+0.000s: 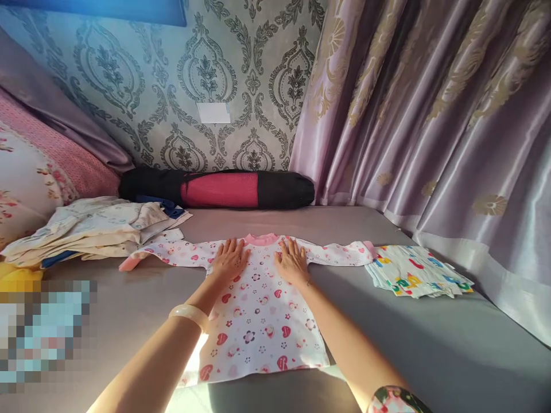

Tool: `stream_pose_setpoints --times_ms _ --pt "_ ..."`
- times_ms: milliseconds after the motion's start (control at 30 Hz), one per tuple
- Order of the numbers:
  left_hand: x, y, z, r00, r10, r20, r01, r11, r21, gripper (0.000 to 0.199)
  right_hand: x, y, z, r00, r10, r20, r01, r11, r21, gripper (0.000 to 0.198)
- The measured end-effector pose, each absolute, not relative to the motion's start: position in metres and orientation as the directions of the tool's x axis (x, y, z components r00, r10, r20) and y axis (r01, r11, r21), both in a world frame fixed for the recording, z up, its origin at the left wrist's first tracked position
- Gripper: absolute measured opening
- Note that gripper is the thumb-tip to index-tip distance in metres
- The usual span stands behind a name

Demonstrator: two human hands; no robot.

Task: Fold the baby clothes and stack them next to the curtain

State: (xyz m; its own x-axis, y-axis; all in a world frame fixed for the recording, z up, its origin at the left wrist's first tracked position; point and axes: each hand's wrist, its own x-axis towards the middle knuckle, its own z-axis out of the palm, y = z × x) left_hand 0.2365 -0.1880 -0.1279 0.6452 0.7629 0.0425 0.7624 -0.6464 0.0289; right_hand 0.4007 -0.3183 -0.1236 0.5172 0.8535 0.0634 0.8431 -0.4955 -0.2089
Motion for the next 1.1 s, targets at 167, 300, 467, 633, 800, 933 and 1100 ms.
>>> stream_pose_setpoints --times_ms 167,300,467,633,800,933,1100 --pt "0.236 -0.186 -0.132 0.643 0.765 0.039 0.765 -0.643 -0.014 0.063 0.406 -0.322 -0.117 0.481 0.876 0.025 0.832 -0.447 -0.328 0.055" --pt "0.236 -0.185 -0.135 0.658 0.751 0.065 0.753 -0.657 -0.035 0.063 0.428 -0.333 -0.105 0.521 0.848 0.101 0.741 -0.39 -0.547 0.049" --pt "0.236 -0.186 -0.133 0.663 0.746 0.065 0.748 -0.664 -0.012 0.064 0.471 -0.357 -0.092 0.782 0.576 0.238 0.535 -0.425 -0.73 0.04" --pt "0.236 -0.187 -0.132 0.66 0.75 0.039 0.751 -0.66 -0.009 0.065 0.504 -0.386 -0.085 0.891 0.366 0.267 0.435 -0.523 -0.733 0.045" --pt "0.236 -0.189 -0.132 0.66 0.75 0.047 0.751 -0.658 -0.044 0.065 0.521 -0.409 -0.08 0.922 0.239 0.304 0.386 -0.584 -0.714 0.045" --pt "0.237 -0.189 -0.132 0.662 0.748 0.05 0.75 -0.658 -0.067 0.064 0.529 -0.422 -0.081 0.935 0.116 0.335 0.315 -0.704 -0.637 0.044" --pt "0.237 -0.189 -0.133 0.663 0.746 0.068 0.749 -0.659 -0.075 0.063 0.533 -0.43 -0.091 0.922 0.073 0.38 0.286 -0.79 -0.543 0.041"
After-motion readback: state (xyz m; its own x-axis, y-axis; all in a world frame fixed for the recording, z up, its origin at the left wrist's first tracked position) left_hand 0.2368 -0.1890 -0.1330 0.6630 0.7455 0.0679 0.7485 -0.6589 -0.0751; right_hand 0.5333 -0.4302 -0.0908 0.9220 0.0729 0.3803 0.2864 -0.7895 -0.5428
